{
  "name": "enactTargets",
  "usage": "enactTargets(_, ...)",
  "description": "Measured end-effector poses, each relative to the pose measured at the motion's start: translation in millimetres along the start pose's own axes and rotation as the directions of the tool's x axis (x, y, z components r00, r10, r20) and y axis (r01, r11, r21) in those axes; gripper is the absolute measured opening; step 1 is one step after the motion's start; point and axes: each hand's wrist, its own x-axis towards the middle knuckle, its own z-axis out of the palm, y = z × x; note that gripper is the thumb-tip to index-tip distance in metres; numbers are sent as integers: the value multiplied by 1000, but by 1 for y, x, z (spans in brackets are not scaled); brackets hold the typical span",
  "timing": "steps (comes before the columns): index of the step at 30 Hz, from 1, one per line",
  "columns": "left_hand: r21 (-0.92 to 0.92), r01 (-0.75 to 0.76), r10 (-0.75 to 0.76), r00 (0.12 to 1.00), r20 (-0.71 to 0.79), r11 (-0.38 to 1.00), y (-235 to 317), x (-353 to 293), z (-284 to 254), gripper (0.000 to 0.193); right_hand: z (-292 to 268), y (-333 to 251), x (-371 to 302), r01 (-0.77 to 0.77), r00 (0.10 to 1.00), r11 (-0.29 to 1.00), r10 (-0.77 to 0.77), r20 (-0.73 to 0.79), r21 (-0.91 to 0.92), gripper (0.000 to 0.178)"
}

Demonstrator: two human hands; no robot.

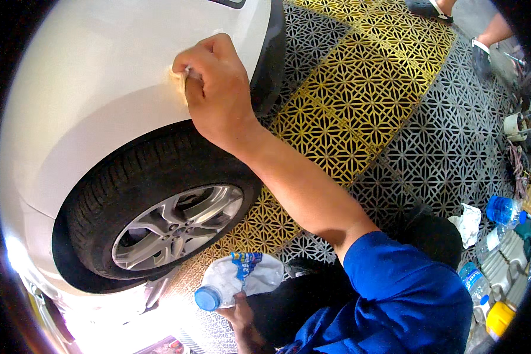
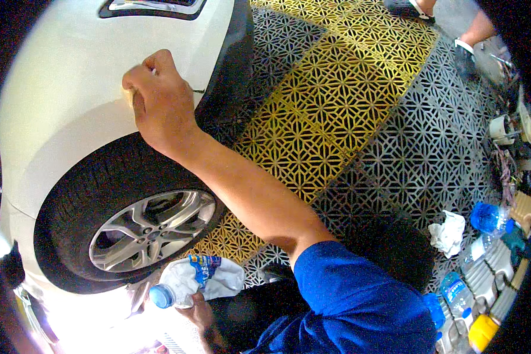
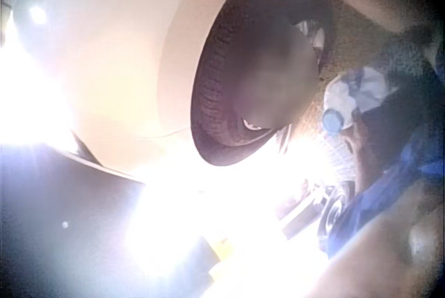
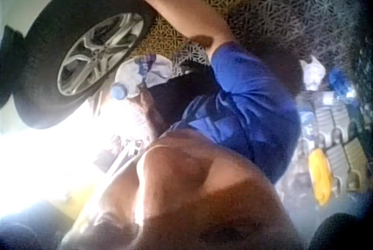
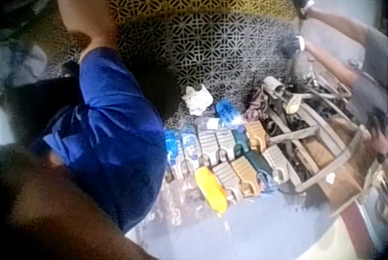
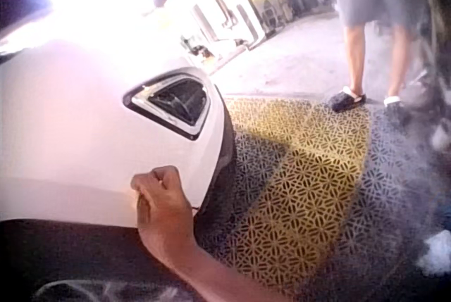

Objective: The person wipes a white car fender with a cloth and liquid, then applies a white paste from a small container to a scratch on the paint using a small tool.

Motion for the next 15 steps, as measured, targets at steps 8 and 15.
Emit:
enactTargets(8,-8,-58,58,996,60,998,-2,2,-5,71,4,1,-20,226,948,960,-256,-186,-167,30)
enactTargets(15,46,19,-19,1000,7,999,1,5,-1,63,-20,70,-52,75,946,946,-167,-278,-315,26)
